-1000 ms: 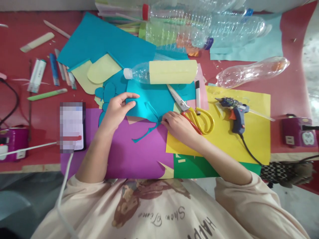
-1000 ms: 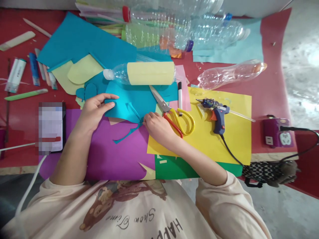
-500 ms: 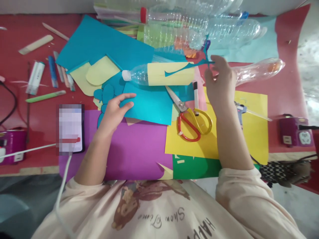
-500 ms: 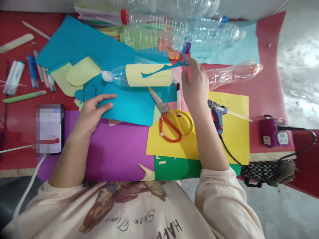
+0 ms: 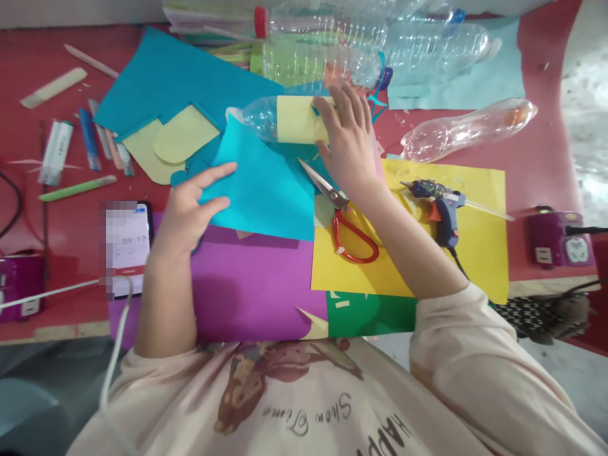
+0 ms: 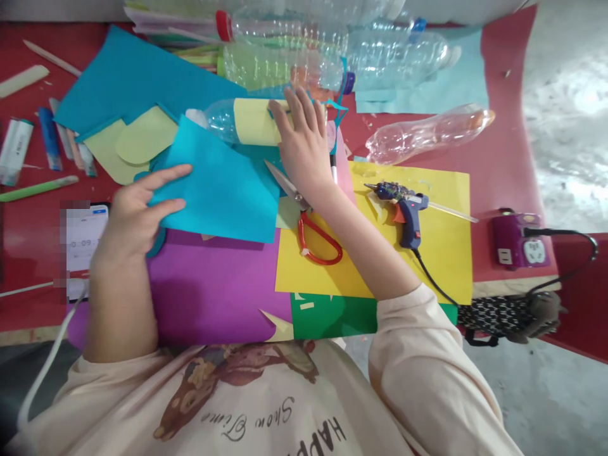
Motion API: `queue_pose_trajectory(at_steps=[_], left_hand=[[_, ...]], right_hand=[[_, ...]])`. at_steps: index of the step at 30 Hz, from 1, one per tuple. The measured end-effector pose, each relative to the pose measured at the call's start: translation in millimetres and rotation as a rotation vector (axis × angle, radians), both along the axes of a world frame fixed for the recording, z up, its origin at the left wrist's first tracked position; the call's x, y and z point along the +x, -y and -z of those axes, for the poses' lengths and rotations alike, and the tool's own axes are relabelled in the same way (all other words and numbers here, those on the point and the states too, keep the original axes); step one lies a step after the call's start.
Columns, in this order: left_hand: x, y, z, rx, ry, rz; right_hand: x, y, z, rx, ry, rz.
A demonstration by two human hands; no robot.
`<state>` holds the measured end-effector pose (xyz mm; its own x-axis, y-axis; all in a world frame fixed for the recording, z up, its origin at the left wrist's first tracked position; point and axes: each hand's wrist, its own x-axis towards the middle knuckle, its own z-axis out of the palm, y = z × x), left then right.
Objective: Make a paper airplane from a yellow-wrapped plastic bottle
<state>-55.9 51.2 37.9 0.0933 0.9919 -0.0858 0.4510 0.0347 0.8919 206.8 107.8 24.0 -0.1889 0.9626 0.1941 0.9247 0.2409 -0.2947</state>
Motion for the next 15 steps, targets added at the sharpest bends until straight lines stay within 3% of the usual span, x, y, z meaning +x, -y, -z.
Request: queue_pose_trajectory(at_steps=[4, 9, 15], left_hand=[[-22.5, -0.8, -12.0, 0.096, -0.020, -0.129], [-33.4, -5.9, -13.4, 0.326, 0.115, -0.403], [-33.9, -10.5, -12.9, 0.363, 0.131, -0.471]], right_hand=[[2.1, 22.2, -8.1, 0.050, -0.037, -0.042], [2.0, 68.4, 3.1, -0.148, 0.065, -0.081], [6.4, 84.6, 16.5, -0.170, 0.135, -0.098]])
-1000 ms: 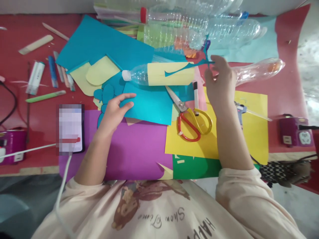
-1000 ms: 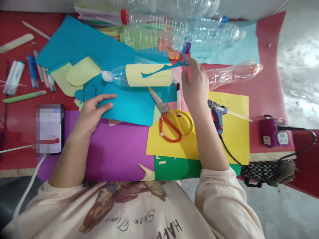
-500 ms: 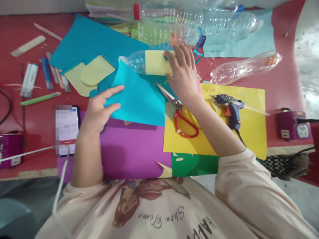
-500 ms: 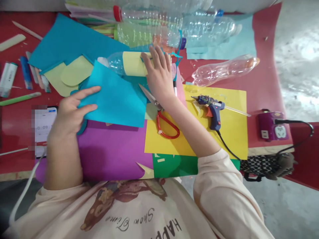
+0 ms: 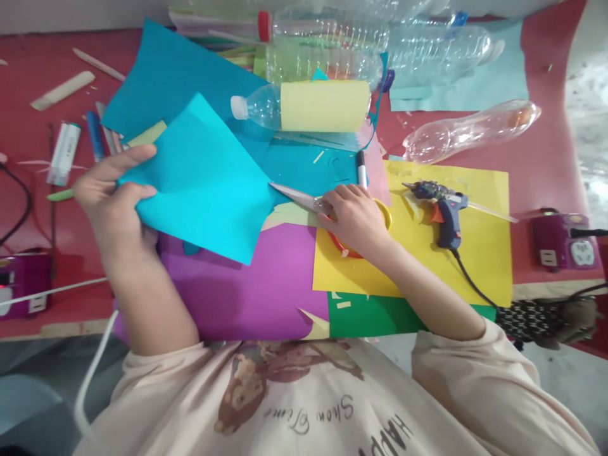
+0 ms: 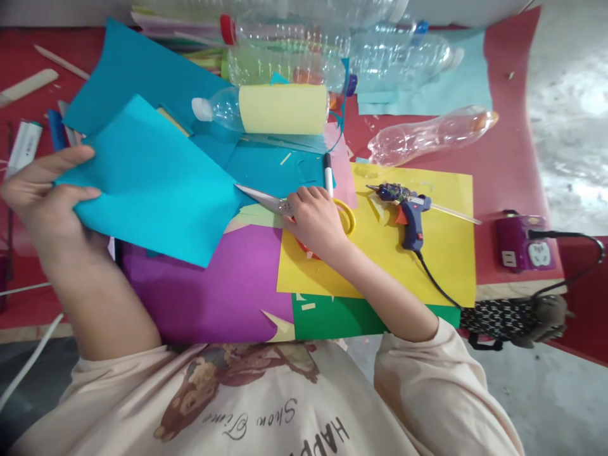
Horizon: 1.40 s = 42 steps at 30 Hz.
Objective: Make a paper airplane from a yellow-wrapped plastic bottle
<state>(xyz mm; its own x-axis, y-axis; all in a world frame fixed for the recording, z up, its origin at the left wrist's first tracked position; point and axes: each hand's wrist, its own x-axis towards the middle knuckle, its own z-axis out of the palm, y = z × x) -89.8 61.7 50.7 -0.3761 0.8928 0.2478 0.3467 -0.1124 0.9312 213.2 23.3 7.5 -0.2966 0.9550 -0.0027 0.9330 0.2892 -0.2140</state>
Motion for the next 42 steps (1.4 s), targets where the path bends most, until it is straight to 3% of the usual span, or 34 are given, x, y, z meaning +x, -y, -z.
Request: queue_pose_trajectory(at_steps=[6, 9, 11, 13, 14, 16, 18, 20, 23, 27, 32, 36, 42], left_hand=[[-12.1, -13.2, 17.2, 0.155, -0.016, 0.019], [-21.1, -19.8, 22.3, 0.229, -0.131, -0.133], [-20.8, -18.5, 19.1, 0.269, -0.088, -0.135], [-13.7, -11.9, 12.7, 0.179, 0.028, -0.033], [-8.0, -7.5, 9.7, 0.062, 0.054, 0.033], [5.8, 0.7, 7.3, -0.207, 0.083, 0.226], [20.7, 5.9, 10.8, -0.367, 0.101, 0.473], [34.9, 7.8, 18.2, -0.386, 0.023, 0.690], [51.0, 8.7, 28.1, -0.485, -0.084, 0.849], [56.5, 11.2, 31.9, -0.503, -0.177, 0.760], [58.1, 15.5, 35.1, -0.409, -0.331, 0.643], [66.1, 18.5, 44.2, -0.300, -0.506, 0.685], [71.9, 21.6, 48.8, -0.144, -0.754, 0.729]], right_hand=[[10.6, -11.7, 1.1, 0.024, -0.121, 0.048], [16.1, -19.1, 2.5, 0.034, -0.136, 0.079], [20.7, -25.0, 5.8, 0.040, -0.137, 0.117], [26.2, -31.0, 10.2, 0.060, -0.157, 0.149], [28.9, -33.5, 12.0, 0.076, -0.172, 0.161], [32.0, -36.0, 12.7, 0.115, -0.208, 0.179], [30.1, -33.7, 8.5, 0.146, -0.270, 0.181], [22.9, -26.7, 0.9, 0.119, -0.397, 0.135], [9.6, -14.0, -7.1, -0.075, -0.645, 0.013], [8.4, -7.0, -0.8, -0.159, -0.671, 0.021], [17.5, -1.4, 6.5, 0.045, -0.395, 0.033], [4.0, 9.5, 8.4, 0.115, -0.225, -0.043], [-14.5, 14.4, 23.2, 0.067, -0.216, -0.162]])
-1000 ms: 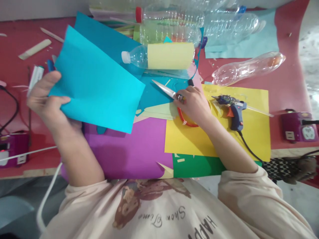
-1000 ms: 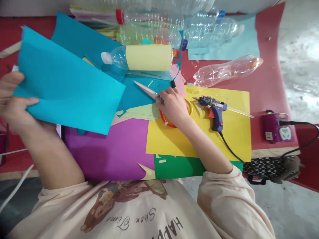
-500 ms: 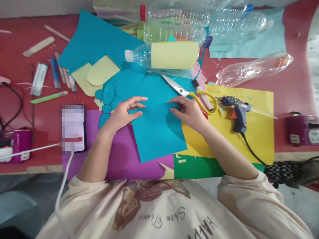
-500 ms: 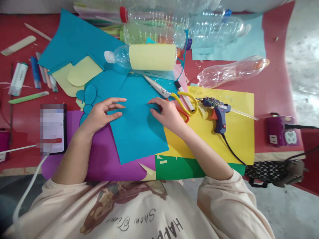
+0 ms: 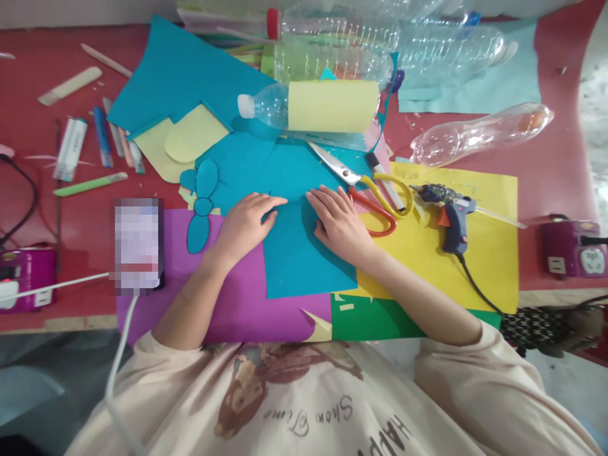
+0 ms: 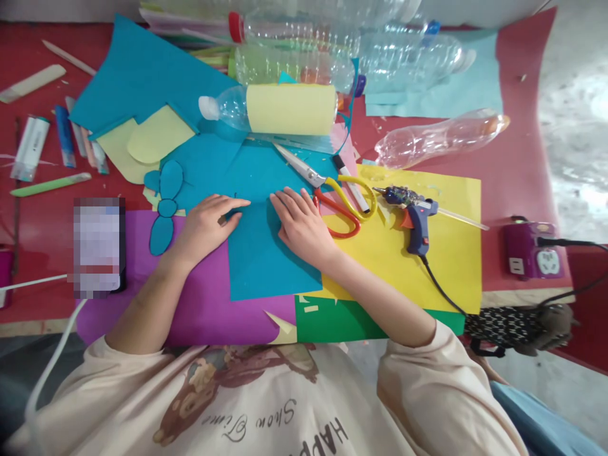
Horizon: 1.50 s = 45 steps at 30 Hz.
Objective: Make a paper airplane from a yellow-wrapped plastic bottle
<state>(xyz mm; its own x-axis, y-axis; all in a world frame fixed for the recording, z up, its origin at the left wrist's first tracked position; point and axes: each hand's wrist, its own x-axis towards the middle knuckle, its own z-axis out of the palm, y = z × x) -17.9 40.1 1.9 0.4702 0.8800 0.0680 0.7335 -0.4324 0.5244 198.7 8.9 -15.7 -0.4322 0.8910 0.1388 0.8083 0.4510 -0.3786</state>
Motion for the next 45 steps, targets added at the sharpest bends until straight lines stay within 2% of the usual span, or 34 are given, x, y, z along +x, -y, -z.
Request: queue_pose_trajectory(at_steps=[3, 4, 7, 11, 18, 22, 31, 45], left_hand=[[10.5, 18.8, -3.5, 0.120, -0.096, 0.004], [15.1, 28.5, -3.7, 0.153, -0.128, 0.050], [24.8, 59.2, 0.1, 0.170, -0.227, 0.295], [19.1, 79.1, 9.0, 0.162, -0.327, 0.350], [11.2, 73.8, 7.3, 0.298, -0.320, 0.351], [14.4, 70.5, 10.2, 0.400, -0.260, 0.264], [15.1, 63.9, 24.6, 0.137, -0.281, 0.218], [17.3, 64.4, 24.3, 0.190, -0.298, 0.221]], right_hand=[[0.8, -0.3, 4.3, 0.003, -0.037, 0.002], [1.7, -0.2, 4.6, 0.008, -0.047, -0.003], [4.6, 1.9, 3.1, 0.028, -0.042, -0.011], [8.7, 11.0, -0.9, 0.062, 0.007, -0.033], [8.6, 33.5, -1.1, 0.070, 0.058, -0.101], [5.8, 37.8, 0.1, 0.078, 0.096, -0.099], [6.5, 39.2, 8.0, 0.033, 0.122, -0.084], [6.5, 39.8, 9.7, 0.048, 0.107, -0.089]])
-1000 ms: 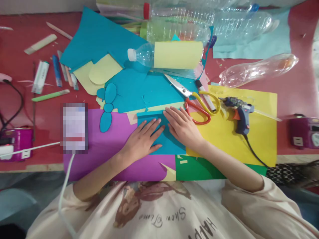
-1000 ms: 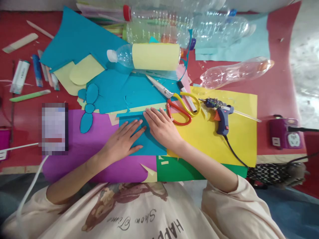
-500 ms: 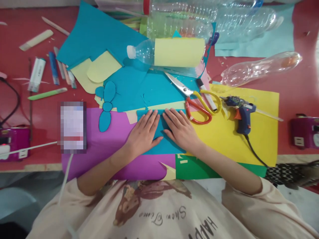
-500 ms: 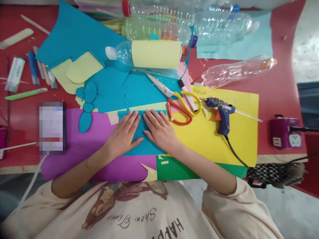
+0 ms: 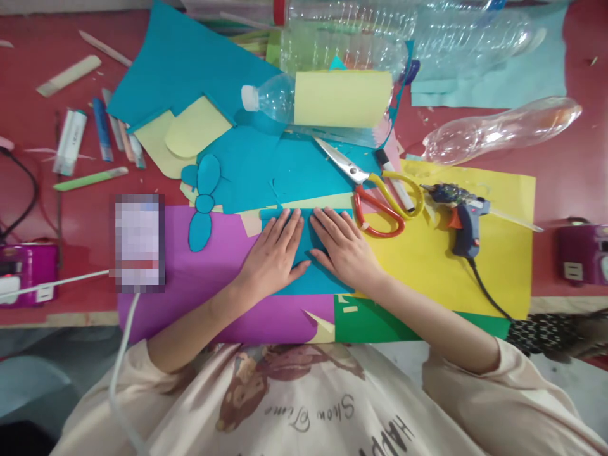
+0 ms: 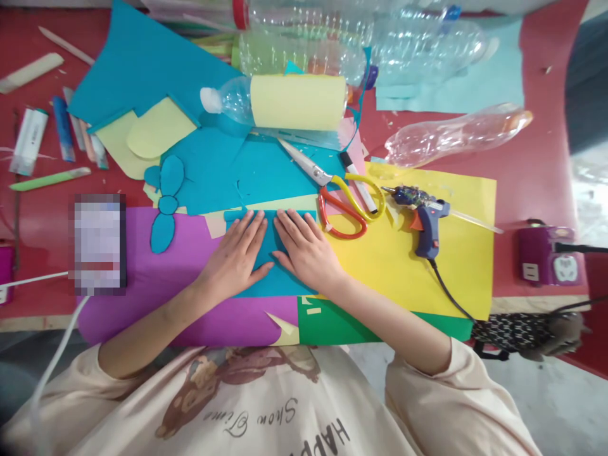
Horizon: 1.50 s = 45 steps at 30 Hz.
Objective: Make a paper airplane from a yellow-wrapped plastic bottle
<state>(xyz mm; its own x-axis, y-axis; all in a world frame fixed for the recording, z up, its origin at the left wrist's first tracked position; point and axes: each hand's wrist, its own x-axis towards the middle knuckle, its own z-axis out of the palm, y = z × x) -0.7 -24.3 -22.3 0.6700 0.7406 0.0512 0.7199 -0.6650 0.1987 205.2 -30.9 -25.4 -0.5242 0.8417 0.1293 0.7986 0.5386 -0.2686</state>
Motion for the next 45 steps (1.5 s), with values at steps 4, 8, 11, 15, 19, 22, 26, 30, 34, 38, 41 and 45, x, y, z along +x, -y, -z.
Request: queue_pose_trajectory(at_steps=[4, 8, 11, 15, 19, 22, 26, 30, 34, 38, 41, 45], left_hand=[[1.3, 1.0, -4.5, 0.013, -0.016, -0.003], [1.3, 0.5, -7.7, -0.015, -0.021, -0.015], [1.4, 0.2, -9.0, -0.045, -0.035, -0.017], [2.0, 1.2, -10.4, -0.049, -0.056, -0.011], [2.9, 3.1, -11.3, -0.042, -0.058, -0.017], [2.9, 3.9, -11.4, -0.031, -0.050, -0.014], [2.6, 3.7, -11.1, -0.019, -0.052, -0.006], [3.3, 3.5, -12.0, -0.030, -0.066, 0.000], [3.7, 4.0, -12.8, -0.045, -0.069, 0.000], [2.6, 4.1, -10.5, -0.029, -0.035, 0.011], [2.1, 3.7, -8.1, -0.031, -0.014, 0.010], [2.0, 2.7, -7.8, -0.027, -0.017, -0.003]], right_hand=[[-0.4, 0.3, -0.6, 0.061, 0.003, -0.006], [-0.1, 0.7, -0.3, 0.071, -0.008, -0.008], [1.0, 0.8, -0.2, 0.035, -0.017, -0.018], [2.1, 0.3, -0.8, -0.014, -0.035, -0.032], [1.9, 0.3, -1.3, -0.009, -0.031, -0.033], [1.6, 0.4, -1.3, -0.019, -0.020, -0.032], [1.5, 0.6, -0.6, -0.040, -0.025, -0.019], [1.1, 0.6, -0.5, -0.036, -0.029, -0.020], [1.2, 0.0, -0.7, -0.008, -0.046, -0.032], [1.7, -1.1, -0.3, -0.035, -0.033, -0.027], [1.6, -1.8, -0.5, -0.069, -0.023, -0.019], [1.0, -2.0, -1.1, -0.056, -0.029, -0.018]])
